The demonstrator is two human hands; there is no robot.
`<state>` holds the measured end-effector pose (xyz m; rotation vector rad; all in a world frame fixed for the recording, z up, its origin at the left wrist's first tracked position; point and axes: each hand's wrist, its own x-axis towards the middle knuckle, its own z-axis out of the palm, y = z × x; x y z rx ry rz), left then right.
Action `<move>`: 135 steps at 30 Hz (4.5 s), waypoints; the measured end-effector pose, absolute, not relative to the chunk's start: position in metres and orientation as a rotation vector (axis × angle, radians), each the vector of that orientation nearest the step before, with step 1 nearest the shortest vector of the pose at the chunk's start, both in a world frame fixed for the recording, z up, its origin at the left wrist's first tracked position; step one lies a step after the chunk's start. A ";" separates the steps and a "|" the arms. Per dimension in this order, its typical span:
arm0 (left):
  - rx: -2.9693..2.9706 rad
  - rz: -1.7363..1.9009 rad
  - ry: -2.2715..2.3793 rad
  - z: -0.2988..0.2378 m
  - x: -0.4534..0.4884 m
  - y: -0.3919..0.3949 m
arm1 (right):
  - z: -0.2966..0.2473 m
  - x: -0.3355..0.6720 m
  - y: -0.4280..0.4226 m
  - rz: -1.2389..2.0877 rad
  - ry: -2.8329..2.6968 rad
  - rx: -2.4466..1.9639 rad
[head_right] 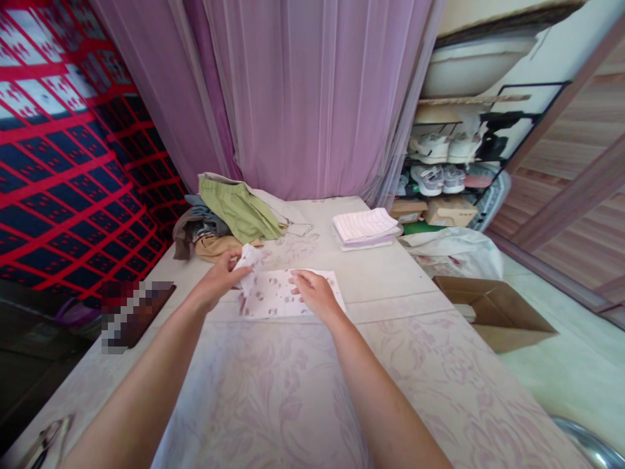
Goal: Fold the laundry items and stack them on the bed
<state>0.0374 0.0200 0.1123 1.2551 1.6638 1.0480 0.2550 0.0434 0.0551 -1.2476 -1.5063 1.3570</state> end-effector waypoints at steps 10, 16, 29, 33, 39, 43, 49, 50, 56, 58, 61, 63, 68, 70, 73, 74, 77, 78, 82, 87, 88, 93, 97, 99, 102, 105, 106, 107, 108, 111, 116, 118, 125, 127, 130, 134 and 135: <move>1.344 0.877 1.113 0.090 0.127 0.042 | 0.079 0.270 0.058 1.643 -1.180 -1.257; 1.456 1.048 1.289 0.068 0.102 0.057 | 0.052 0.297 0.070 1.365 -1.213 -1.469; 1.737 0.838 1.746 0.018 0.055 0.066 | 0.017 0.332 0.078 1.170 -1.415 -1.628; 1.928 0.706 1.659 0.025 0.061 0.082 | 0.013 0.332 0.079 1.119 -1.454 -1.655; 2.137 0.501 1.712 0.041 0.060 0.102 | 0.014 0.334 0.081 1.044 -1.511 -1.681; 2.194 0.413 1.793 0.041 0.058 0.104 | 0.018 0.335 0.080 0.959 -1.569 -1.731; 2.184 0.360 1.904 0.028 0.060 0.102 | 0.025 0.335 0.069 0.745 -1.774 -1.932; 2.184 0.355 1.912 0.026 0.060 0.102 | 0.026 0.335 0.068 0.721 -1.806 -1.955; 2.244 0.410 1.946 0.027 0.070 0.082 | 0.026 0.335 0.065 0.671 -1.862 -2.015; 2.357 0.426 1.876 0.027 0.079 0.067 | 0.024 0.336 0.066 0.645 -1.876 -2.014; 2.522 0.366 1.654 0.023 0.091 0.045 | 0.019 0.336 0.066 0.619 -1.888 -2.007; 2.517 0.296 1.587 0.018 0.095 0.038 | 0.017 0.337 0.064 0.597 -1.856 -2.031; 2.455 0.249 1.581 0.002 0.093 0.039 | 0.022 0.330 0.054 0.342 -1.891 -1.983; 2.466 0.273 1.577 -0.002 0.092 0.041 | 0.028 0.322 0.052 0.203 -2.014 -1.814; 2.474 0.270 1.593 -0.002 0.092 0.041 | 0.033 0.306 0.053 0.126 -2.288 -1.540; 2.475 0.256 1.595 -0.001 0.092 0.041 | 0.031 0.302 0.054 0.140 -2.373 -1.496; 2.498 0.210 1.546 0.003 0.090 0.039 | 0.022 0.295 0.058 0.223 -2.511 -1.520; 2.508 0.205 1.519 0.004 0.089 0.039 | 0.018 0.295 0.059 0.243 -2.529 -1.538; 2.517 0.201 1.467 0.005 0.085 0.040 | 0.012 0.297 0.062 0.265 -2.565 -1.559; 2.490 0.232 1.475 0.003 0.083 0.041 | 0.010 0.299 0.064 0.306 -2.484 -1.513; 2.480 0.275 1.464 0.002 0.082 0.040 | 0.007 0.302 0.064 0.335 -2.381 -1.494; 2.219 0.838 1.606 -0.009 0.067 0.039 | -0.014 0.331 0.062 0.467 -1.411 -1.560; 1.840 1.163 1.750 -0.019 0.058 0.041 | -0.022 0.351 0.054 0.520 -1.190 -1.535; 1.781 1.179 1.757 -0.020 0.058 0.041 | -0.022 0.354 0.050 0.542 -1.181 -1.514; 1.847 1.129 1.804 -0.015 0.060 0.040 | -0.023 0.353 0.047 0.535 -1.193 -1.505; 1.952 1.050 1.893 -0.009 0.063 0.038 | -0.024 0.352 0.048 0.484 -1.238 -1.531; 1.981 1.026 1.920 -0.007 0.064 0.037 | -0.024 0.352 0.049 0.455 -1.267 -1.555; 2.005 1.006 1.940 -0.007 0.064 0.036 | -0.024 0.352 0.049 0.416 -1.305 -1.589; 2.026 0.992 1.952 -0.007 0.064 0.036 | -0.024 0.352 0.049 0.366 -1.350 -1.630; 2.084 0.985 1.945 -0.009 0.063 0.033 | -0.024 0.351 0.049 0.205 -1.489 -1.735; 2.156 0.963 1.894 -0.011 0.060 0.030 | -0.021 0.350 0.047 0.094 -1.612 -1.793; 2.145 0.956 1.914 -0.011 0.060 0.028 | -0.018 0.349 0.045 0.081 -1.645 -1.816; 2.181 0.902 1.940 -0.016 0.059 0.013 | -0.003 0.344 0.035 0.027 -1.754 -1.902; 2.193 0.905 1.936 -0.017 0.057 0.006 | -0.003 0.343 0.033 0.007 -1.763 -1.902; 2.208 0.910 1.922 -0.018 0.056 -0.004 | -0.008 0.343 0.033 0.031 -1.763 -1.840; 2.235 0.906 1.911 -0.016 0.058 -0.011 | -0.014 0.344 0.037 0.065 -1.753 -1.742; 2.241 0.906 1.914 -0.016 0.059 -0.011 | -0.015 0.343 0.038 0.075 -1.748 -1.720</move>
